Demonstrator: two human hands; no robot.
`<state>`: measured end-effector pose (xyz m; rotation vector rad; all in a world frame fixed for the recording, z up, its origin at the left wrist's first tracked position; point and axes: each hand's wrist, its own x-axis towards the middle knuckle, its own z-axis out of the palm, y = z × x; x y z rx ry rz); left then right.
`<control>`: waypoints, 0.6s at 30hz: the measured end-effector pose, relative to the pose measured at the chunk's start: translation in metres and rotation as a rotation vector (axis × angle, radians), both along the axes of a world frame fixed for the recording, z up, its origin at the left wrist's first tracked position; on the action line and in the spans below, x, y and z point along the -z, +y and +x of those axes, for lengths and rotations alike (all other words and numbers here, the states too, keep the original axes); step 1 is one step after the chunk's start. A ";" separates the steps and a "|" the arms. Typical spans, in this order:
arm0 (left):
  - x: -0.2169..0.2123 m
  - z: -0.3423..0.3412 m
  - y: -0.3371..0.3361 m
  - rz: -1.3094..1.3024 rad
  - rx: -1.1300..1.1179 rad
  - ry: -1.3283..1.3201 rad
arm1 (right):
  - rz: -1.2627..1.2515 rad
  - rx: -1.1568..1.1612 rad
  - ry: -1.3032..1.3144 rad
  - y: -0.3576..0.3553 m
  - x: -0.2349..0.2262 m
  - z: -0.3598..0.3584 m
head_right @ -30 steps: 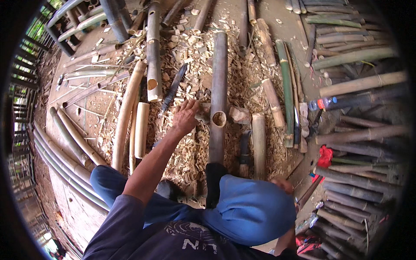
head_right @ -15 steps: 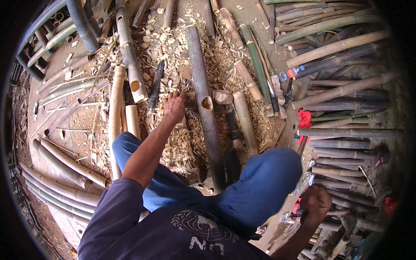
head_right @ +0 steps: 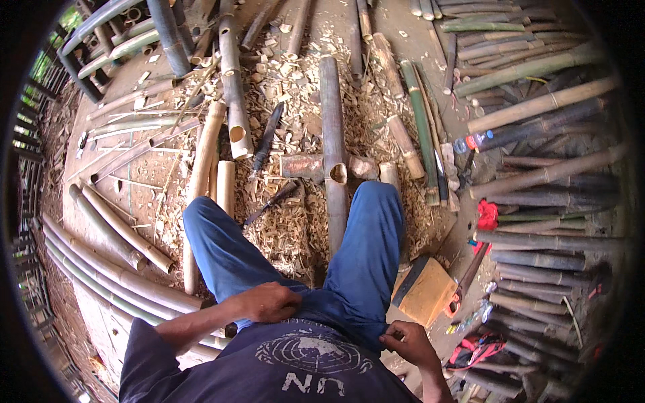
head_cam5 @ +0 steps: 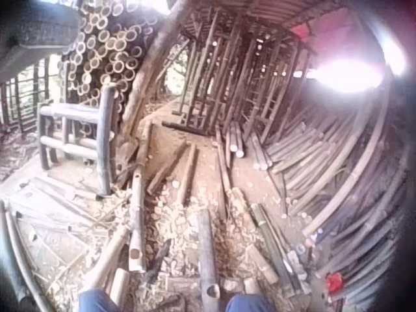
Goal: The person uses a knife to carve and fit bamboo poles together, inserting smaller bamboo segments into pre-cut holes in a larger bamboo pole.
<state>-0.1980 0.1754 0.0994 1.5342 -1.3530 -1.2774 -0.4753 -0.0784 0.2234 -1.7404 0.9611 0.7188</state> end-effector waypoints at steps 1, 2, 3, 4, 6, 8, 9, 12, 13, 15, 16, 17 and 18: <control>-0.012 -0.005 0.006 0.061 -0.082 0.028 | -0.001 -0.045 0.034 -0.007 -0.001 0.009; -0.023 -0.007 0.006 0.115 -0.154 0.054 | 0.046 -0.108 0.004 -0.016 0.003 0.007; -0.034 -0.008 0.006 0.167 -0.224 0.081 | 0.091 -0.169 -0.026 -0.022 0.007 0.003; -0.042 -0.009 0.005 0.217 -0.293 0.108 | 0.134 -0.228 -0.055 -0.030 0.011 0.000; -0.055 -0.013 0.007 0.267 -0.221 0.116 | 0.216 -0.412 -0.015 -0.049 0.017 0.001; -0.059 -0.025 0.007 0.299 -0.246 0.092 | 0.198 -0.533 -0.028 -0.057 0.027 0.005; -0.056 -0.037 0.007 0.306 -0.304 0.072 | 0.112 -0.587 -0.141 -0.056 0.034 0.011; -0.059 -0.053 -0.003 0.359 -0.427 0.003 | 0.142 -0.312 -0.275 -0.052 0.057 0.024; -0.059 -0.057 -0.005 0.319 -0.462 -0.050 | 0.165 -0.251 -0.150 -0.051 0.053 0.032; -0.063 -0.064 -0.006 0.287 -0.481 -0.123 | 0.185 -0.328 -0.145 -0.058 0.064 0.025; -0.065 -0.066 -0.007 0.294 -0.466 -0.141 | 0.194 -0.365 -0.145 -0.060 0.069 0.024; -0.068 -0.067 -0.007 0.301 -0.449 -0.159 | 0.171 -0.413 -0.197 -0.063 0.071 0.023; -0.070 -0.069 -0.006 0.310 -0.432 -0.175 | 0.187 -0.404 -0.214 -0.062 0.070 0.025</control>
